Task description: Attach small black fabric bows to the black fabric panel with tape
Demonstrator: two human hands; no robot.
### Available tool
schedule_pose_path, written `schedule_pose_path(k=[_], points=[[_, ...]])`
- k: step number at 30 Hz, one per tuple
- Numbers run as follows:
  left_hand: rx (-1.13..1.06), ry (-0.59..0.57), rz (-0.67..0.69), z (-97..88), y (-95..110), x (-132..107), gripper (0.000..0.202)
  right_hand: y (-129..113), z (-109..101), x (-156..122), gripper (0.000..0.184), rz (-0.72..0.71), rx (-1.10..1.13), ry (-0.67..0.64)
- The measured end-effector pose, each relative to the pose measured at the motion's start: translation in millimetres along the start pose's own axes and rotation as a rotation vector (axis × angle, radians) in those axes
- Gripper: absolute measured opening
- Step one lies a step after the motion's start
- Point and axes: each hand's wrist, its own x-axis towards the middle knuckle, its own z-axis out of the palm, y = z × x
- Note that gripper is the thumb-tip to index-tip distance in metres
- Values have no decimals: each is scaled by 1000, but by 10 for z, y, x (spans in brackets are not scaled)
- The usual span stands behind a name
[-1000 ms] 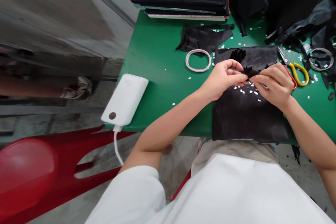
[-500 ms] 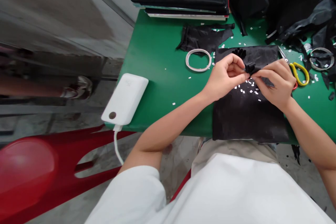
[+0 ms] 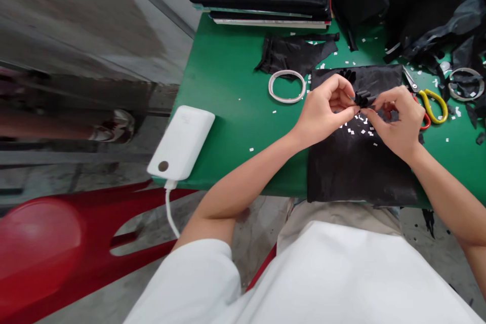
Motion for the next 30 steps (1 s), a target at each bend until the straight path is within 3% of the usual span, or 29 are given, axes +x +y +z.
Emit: schedule_pose_path(k=[5,7,12,16,22,30], points=[[-36,-17,-19,-22,14,8,30,-28,-6,8,26,218,201,18],[-38,-26,-32,-32,16,9,32,-35,-37,49,31,303,255,-39],[-32,-48,-15,-22,3,7,30,-57,-104,136,34,531,563,-339],[-48,-31,-8,12,-4,4,32,-85,-100,134,34,698,727,-320],[-58,-13,-54,43,-59,21,36,-109,-69,127,32,667,680,-225],[-30,-10,-39,79,-167,22,30,-72,-49,66,19,588,597,-246]])
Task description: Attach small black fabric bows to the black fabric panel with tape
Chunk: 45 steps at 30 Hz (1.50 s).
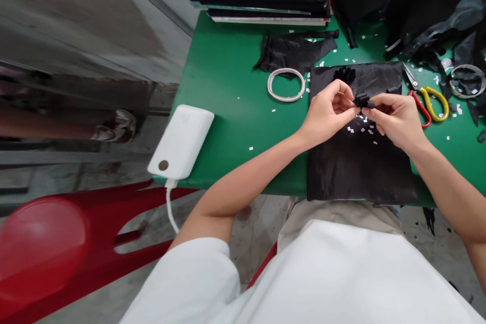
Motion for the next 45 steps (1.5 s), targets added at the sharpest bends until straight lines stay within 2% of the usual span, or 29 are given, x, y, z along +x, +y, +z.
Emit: schedule_pose_path(k=[5,10,20,27,30,34,36,39,41,45], points=[[-10,-1,20,-4,-7,6,32,1,34,-28,20,-48,-58,34],[-60,0,-43,-34,33,30,41,-6,37,-17,21,-46,27,-2],[-161,-25,-64,-54,-17,82,27,14,-4,15,18,19,162,-59],[-167,-64,-50,-66,-38,75,33,67,-8,22,23,-24,126,-53],[-176,-52,-52,-60,-37,76,31,73,6,11,24,-132,-11,-16],[-195,-17,-86,-43,-25,81,28,95,33,-18,25,-436,-386,188],[-200,-3,-107,-37,-14,82,28,129,36,-27,20,-568,-544,242],[-201,13,-128,-33,6,84,28,182,20,-28,12,-729,-736,240],[-197,25,-128,-32,17,87,28,198,1,-23,13,-818,-857,223],[-184,39,-126,-27,21,91,29,192,-22,-14,17,-900,-1031,199]])
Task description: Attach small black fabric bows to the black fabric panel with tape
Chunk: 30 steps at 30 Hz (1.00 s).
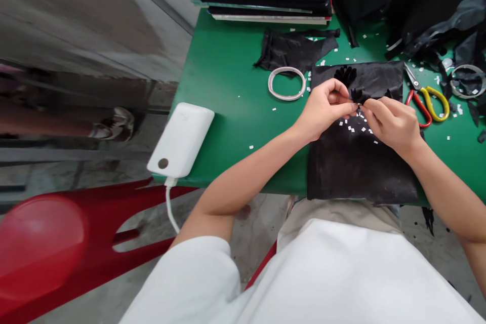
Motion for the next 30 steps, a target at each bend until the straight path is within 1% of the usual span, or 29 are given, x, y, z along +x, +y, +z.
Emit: schedule_pose_path(k=[4,9,17,23,30], points=[[38,0,18,-1,-14,-2,30,14,20,-1,21,-21,-40,-64],[91,-4,36,-9,-9,-22,31,42,59,-18,24,12,44,-173],[139,-59,100,-37,-8,-37,38,55,60,-26,27,1,65,-162],[207,-48,144,-44,-34,-55,39,60,78,-37,25,-11,72,-155],[238,-30,171,-41,-44,-57,40,53,65,-30,25,-27,40,-158]])
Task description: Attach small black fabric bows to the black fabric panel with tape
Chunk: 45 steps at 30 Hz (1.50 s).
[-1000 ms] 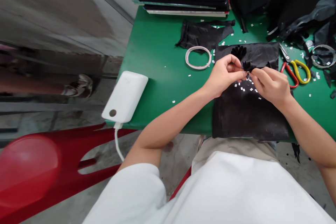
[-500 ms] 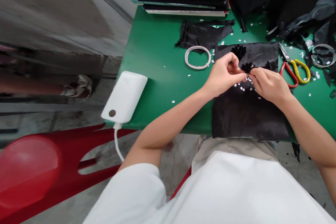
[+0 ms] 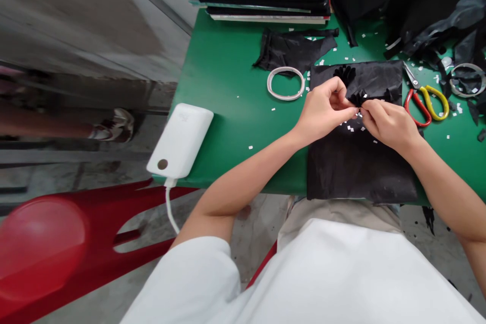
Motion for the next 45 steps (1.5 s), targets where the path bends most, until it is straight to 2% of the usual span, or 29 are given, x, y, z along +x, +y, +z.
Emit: schedule_pose_path(k=[6,14,30,38,45], points=[[39,18,30,6,3,-24,39,-12,9,1,22,-13,72,103],[160,72,104,37,6,-78,34,-82,-32,14,16,159,188,37],[140,60,102,44,2,-73,33,-112,-58,29,14,145,242,102],[90,54,52,41,3,-63,36,-116,-74,36,17,182,226,55],[55,46,23,39,25,-55,39,-115,-74,41,16,163,199,80]])
